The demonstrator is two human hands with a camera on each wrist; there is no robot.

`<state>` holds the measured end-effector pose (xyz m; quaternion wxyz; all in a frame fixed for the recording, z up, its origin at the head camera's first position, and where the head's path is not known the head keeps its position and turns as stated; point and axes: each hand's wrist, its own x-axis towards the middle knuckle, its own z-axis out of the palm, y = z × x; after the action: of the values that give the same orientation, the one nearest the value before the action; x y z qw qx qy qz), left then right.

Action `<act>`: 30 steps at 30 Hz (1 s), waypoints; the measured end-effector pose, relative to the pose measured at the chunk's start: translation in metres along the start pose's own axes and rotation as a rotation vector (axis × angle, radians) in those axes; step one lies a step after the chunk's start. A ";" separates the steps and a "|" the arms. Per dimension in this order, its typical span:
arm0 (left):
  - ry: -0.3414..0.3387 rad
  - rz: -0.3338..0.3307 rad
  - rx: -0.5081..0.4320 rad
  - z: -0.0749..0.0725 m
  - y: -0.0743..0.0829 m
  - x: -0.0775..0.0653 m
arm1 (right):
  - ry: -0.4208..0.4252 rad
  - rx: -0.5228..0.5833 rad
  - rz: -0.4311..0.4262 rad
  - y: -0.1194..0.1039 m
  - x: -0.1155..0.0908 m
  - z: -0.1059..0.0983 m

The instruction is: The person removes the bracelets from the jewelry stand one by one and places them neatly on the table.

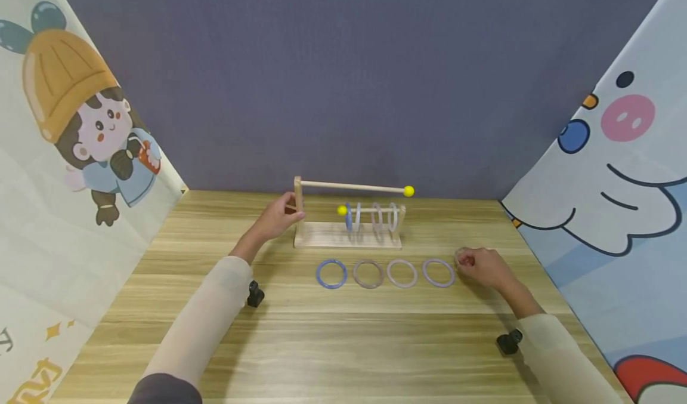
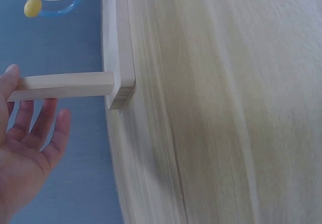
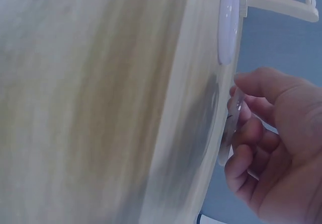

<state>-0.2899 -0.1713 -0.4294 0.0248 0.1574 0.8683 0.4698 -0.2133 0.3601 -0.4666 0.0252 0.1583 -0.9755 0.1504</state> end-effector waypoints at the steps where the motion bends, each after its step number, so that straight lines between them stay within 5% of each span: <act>1: 0.003 0.002 -0.001 0.000 0.000 0.000 | -0.014 -0.001 0.005 0.001 -0.001 0.000; 8: 0.019 0.014 -0.011 0.001 -0.002 0.000 | -0.109 0.032 0.022 0.004 -0.005 0.002; 30: -0.004 0.006 -0.008 0.000 0.000 -0.001 | -0.131 0.055 0.030 0.000 -0.011 -0.002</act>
<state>-0.2892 -0.1713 -0.4297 0.0258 0.1609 0.8660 0.4728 -0.2031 0.3641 -0.4654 -0.0455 0.1537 -0.9729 0.1669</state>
